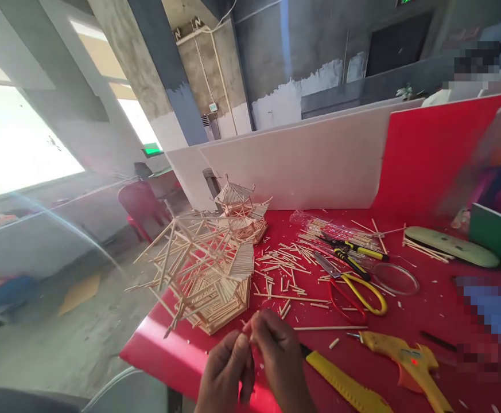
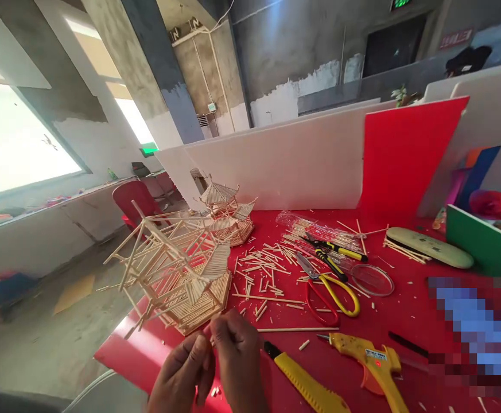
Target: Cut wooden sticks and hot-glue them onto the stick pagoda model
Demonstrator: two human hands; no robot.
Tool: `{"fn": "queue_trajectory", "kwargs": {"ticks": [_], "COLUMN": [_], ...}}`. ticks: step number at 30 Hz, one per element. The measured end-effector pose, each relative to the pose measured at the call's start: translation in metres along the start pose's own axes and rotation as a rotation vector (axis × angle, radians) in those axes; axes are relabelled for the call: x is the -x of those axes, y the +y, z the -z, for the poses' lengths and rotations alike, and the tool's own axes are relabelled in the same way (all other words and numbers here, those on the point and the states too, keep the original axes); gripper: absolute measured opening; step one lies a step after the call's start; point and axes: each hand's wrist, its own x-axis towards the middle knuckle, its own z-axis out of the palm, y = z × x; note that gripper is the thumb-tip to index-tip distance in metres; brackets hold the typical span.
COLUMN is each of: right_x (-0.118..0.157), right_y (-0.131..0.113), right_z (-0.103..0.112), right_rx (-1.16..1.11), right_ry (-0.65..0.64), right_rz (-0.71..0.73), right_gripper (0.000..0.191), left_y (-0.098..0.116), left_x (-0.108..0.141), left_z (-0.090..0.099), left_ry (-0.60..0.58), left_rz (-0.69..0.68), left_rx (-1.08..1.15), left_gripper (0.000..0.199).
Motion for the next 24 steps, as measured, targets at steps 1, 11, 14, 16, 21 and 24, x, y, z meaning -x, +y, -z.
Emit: {"fn": "queue_trajectory", "kwargs": {"ticks": [1,11,14,16,21,24], "right_x": [0.000,0.021,0.026,0.028,0.037,0.043], "right_y": [0.002,-0.013,-0.016,-0.012,0.011,0.015], "right_z": [-0.001,-0.007,-0.013,-0.013,-0.005,-0.004], "right_rx": [0.008,0.485,0.657,0.791,1.102,1.119], "right_ry": [0.037,-0.032,-0.062,-0.080,-0.118,-0.109], "right_rz": [-0.017,0.203,0.410,0.566,0.737,0.758], "right_gripper": [0.050,0.028,0.021,0.026,0.060,0.050], "left_y": [0.000,-0.006,-0.004,0.000,-0.002,-0.011], "left_x": [0.001,0.000,0.002,0.002,0.000,-0.005], "left_z": [0.005,0.039,0.044,0.043,0.033,0.032], "left_ry": [-0.040,0.069,0.108,0.139,0.169,0.155], "left_rz": [-0.022,0.023,-0.013,-0.116,-0.053,0.009], "left_rx": [-0.022,0.224,0.242,0.257,0.396,0.447], "left_gripper": [0.051,0.040,0.050,0.041,0.037,0.036]}}
